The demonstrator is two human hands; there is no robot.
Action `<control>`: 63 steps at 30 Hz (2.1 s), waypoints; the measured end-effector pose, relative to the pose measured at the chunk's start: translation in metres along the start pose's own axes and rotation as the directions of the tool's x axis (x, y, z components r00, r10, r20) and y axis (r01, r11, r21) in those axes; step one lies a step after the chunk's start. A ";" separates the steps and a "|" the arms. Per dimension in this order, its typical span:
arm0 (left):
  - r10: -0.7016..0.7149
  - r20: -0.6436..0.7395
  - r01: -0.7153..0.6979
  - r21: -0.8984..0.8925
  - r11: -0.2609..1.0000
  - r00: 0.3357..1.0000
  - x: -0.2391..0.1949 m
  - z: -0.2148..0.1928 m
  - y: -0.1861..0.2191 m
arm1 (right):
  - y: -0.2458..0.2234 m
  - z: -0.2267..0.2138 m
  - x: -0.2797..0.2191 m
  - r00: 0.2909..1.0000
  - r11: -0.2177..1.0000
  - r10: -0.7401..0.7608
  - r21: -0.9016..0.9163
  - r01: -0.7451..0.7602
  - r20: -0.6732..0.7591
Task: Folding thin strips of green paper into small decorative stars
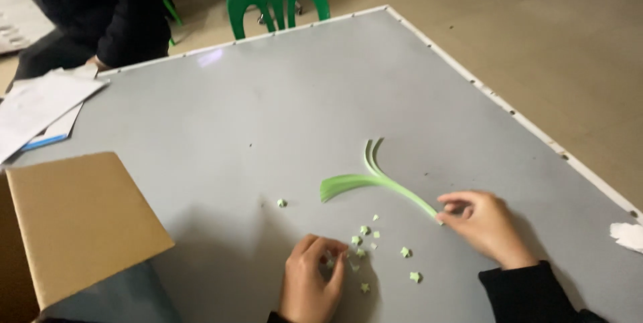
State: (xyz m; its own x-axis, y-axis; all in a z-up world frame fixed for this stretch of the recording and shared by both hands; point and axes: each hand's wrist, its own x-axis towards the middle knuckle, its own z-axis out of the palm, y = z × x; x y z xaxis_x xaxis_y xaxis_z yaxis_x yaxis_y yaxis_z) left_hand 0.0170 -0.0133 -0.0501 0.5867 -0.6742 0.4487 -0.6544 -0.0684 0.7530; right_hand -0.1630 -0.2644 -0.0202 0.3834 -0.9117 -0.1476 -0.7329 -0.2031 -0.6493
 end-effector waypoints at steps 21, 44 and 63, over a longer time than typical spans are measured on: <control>0.433 0.230 -0.469 0.134 0.873 0.872 0.069 0.045 0.074 | -0.023 -0.005 -0.025 0.955 0.735 -0.290 0.626 0.261 -0.057; 0.403 0.501 -0.398 -0.124 0.909 0.766 0.118 0.049 0.092 | -0.013 -0.028 -0.019 0.861 0.611 -0.506 0.723 0.322 0.045; 0.708 0.372 -0.795 0.178 0.580 0.600 0.120 0.052 0.087 | -0.009 -0.026 -0.015 0.858 0.646 -0.514 0.666 0.373 0.018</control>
State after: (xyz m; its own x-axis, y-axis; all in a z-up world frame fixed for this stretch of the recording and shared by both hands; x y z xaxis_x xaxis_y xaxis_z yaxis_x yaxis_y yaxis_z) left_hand 0.0059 -0.1384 0.0442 -0.2888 -0.7266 0.6234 -0.9310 0.3651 -0.0058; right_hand -0.1768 -0.2585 0.0072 0.7154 -0.6714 0.1934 0.0441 -0.2328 -0.9715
